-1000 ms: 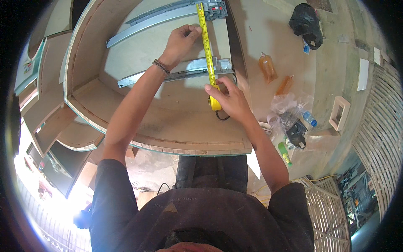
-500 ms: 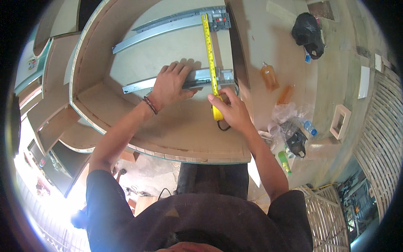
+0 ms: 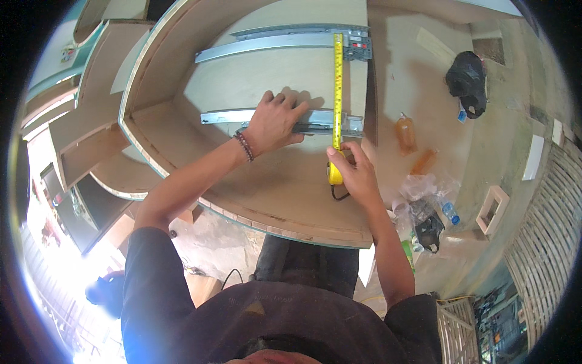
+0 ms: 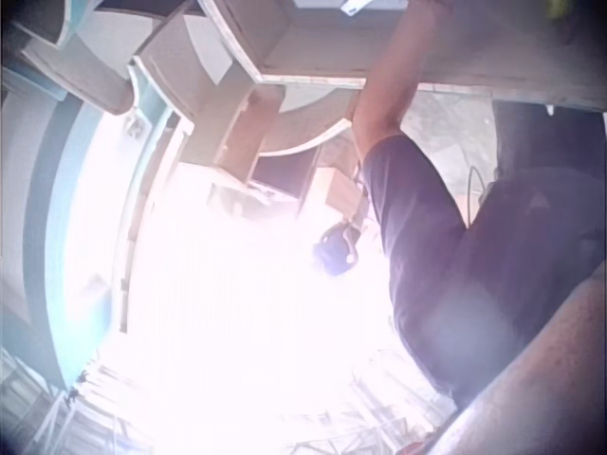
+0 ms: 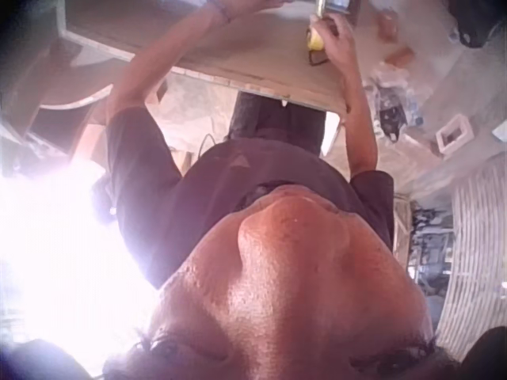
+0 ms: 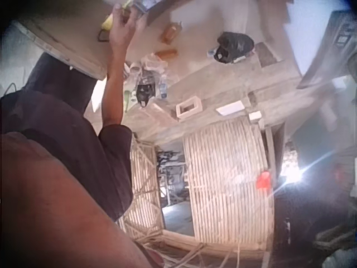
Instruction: The person removes a drawer slide from its packaging, holds it against a wooden drawer component, and uses a tape measure to determine the placement.
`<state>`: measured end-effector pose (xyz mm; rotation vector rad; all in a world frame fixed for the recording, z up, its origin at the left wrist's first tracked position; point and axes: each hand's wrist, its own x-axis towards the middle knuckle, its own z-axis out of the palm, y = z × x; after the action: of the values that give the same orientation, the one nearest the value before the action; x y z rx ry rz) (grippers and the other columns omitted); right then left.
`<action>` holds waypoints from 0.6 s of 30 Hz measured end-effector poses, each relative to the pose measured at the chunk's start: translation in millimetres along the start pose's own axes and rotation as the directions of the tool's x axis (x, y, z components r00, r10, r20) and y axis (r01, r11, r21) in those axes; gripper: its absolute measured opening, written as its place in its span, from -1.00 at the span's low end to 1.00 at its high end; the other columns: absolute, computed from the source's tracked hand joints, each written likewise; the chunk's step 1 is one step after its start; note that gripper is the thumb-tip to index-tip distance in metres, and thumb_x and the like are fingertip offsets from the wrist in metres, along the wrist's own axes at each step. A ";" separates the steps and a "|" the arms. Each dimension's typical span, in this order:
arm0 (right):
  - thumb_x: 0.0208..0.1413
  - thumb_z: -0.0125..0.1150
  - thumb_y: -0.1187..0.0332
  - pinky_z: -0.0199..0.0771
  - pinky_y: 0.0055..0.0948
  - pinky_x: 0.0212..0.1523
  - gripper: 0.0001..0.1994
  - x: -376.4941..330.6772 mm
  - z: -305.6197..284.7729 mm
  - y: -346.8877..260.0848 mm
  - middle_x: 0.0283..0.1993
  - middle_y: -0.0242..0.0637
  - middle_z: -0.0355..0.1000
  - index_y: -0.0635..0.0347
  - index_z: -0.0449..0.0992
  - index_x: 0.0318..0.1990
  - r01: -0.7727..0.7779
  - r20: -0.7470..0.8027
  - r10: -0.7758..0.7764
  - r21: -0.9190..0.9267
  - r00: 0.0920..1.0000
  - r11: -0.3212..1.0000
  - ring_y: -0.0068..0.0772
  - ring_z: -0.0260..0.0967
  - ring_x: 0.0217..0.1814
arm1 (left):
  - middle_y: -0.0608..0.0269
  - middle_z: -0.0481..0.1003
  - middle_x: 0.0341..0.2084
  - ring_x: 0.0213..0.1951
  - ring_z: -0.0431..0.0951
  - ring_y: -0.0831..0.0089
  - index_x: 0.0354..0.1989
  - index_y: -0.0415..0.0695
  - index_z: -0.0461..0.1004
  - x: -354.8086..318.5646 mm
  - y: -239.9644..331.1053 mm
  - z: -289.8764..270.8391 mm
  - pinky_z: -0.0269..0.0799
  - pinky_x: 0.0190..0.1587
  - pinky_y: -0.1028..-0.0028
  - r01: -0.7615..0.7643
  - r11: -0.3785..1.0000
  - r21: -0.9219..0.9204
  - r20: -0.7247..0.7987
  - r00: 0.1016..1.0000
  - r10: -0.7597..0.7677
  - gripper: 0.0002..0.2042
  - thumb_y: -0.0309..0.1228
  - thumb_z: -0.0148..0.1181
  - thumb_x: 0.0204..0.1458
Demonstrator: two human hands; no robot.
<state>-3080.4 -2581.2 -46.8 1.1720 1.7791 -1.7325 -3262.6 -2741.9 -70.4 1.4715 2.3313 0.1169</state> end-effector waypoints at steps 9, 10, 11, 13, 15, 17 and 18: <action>0.18 0.32 -0.01 0.47 -0.46 -0.40 -0.54 11.2 1.2 23.8 -0.40 -0.31 0.42 0.28 0.50 -0.09 0.094 -0.014 -0.094 0.021 0.996 0.995 -0.52 0.43 -0.39 | 0.11 0.47 -0.16 -0.08 0.52 0.19 0.14 0.08 0.38 -2.7 -2.8 4.3 0.35 -0.03 0.23 -0.023 1.000 0.019 -0.061 0.998 0.025 -0.32 -0.04 0.47 -0.21; 0.18 0.31 0.00 0.46 -0.47 -0.38 -0.55 10.8 2.0 23.9 -0.40 -0.32 0.42 0.28 0.50 -0.09 0.102 -0.014 -0.102 0.021 0.995 0.995 -0.53 0.42 -0.38 | 0.11 0.47 -0.17 -0.08 0.52 0.19 0.15 0.09 0.38 -2.5 -3.3 5.7 0.35 -0.03 0.22 -0.019 1.000 0.015 -0.059 0.998 0.019 -0.32 -0.03 0.47 -0.21; 0.19 0.31 0.01 0.44 -0.47 -0.36 -0.55 9.8 1.6 22.5 -0.40 -0.33 0.41 0.28 0.50 -0.10 0.079 -0.012 -0.079 0.024 0.997 0.997 -0.53 0.41 -0.38 | 0.12 0.47 -0.18 -0.08 0.52 0.19 0.15 0.10 0.37 -2.9 -3.4 7.1 0.35 -0.03 0.22 -0.014 1.000 0.012 -0.058 0.998 0.015 -0.31 -0.03 0.47 -0.21; 0.19 0.31 0.01 0.41 -0.48 -0.35 -0.56 7.7 3.0 18.8 -0.39 -0.33 0.41 0.28 0.51 -0.10 0.052 -0.018 -0.052 0.038 0.999 0.998 -0.54 0.40 -0.38 | 0.13 0.48 -0.19 -0.09 0.52 0.20 0.15 0.11 0.38 -2.8 -3.6 8.7 0.35 -0.03 0.22 -0.012 1.000 0.014 -0.063 0.998 0.013 -0.33 -0.03 0.47 -0.20; 0.19 0.31 0.01 0.40 -0.49 -0.35 -0.56 6.6 4.0 17.9 -0.38 -0.32 0.43 0.27 0.51 -0.10 0.047 -0.027 -0.045 0.048 0.999 0.998 -0.54 0.40 -0.38 | 0.14 0.49 -0.20 -0.09 0.53 0.21 0.13 0.12 0.40 -2.3 -4.0 9.5 0.35 -0.04 0.21 -0.017 1.000 0.023 -0.075 0.997 0.019 -0.36 -0.03 0.46 -0.19; 0.19 0.31 0.00 0.40 -0.49 -0.36 -0.56 7.1 3.1 17.3 -0.37 -0.31 0.44 0.26 0.51 -0.10 0.047 -0.020 -0.047 0.035 0.999 0.998 -0.55 0.40 -0.38 | 0.15 0.49 -0.20 -0.09 0.52 0.20 0.09 0.07 0.43 -2.4 -5.7 2.8 0.36 -0.04 0.21 -0.007 1.000 -0.005 -0.062 0.998 0.007 -0.39 -0.05 0.45 -0.18; 0.19 0.31 0.00 0.40 -0.49 -0.37 -0.56 7.0 2.2 17.6 -0.37 -0.31 0.45 0.25 0.51 -0.10 0.048 -0.015 -0.047 0.022 0.999 0.999 -0.55 0.40 -0.38 | 0.15 0.49 -0.20 -0.09 0.52 0.19 0.07 0.04 0.44 -2.2 -6.4 -0.1 0.36 -0.04 0.20 -0.003 1.000 -0.019 -0.055 0.998 0.002 -0.40 -0.05 0.44 -0.17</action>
<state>-3071.4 -2583.3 -63.5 1.1629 1.8148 -1.7791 -3267.3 -2746.7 -71.5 1.4802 2.3651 0.1818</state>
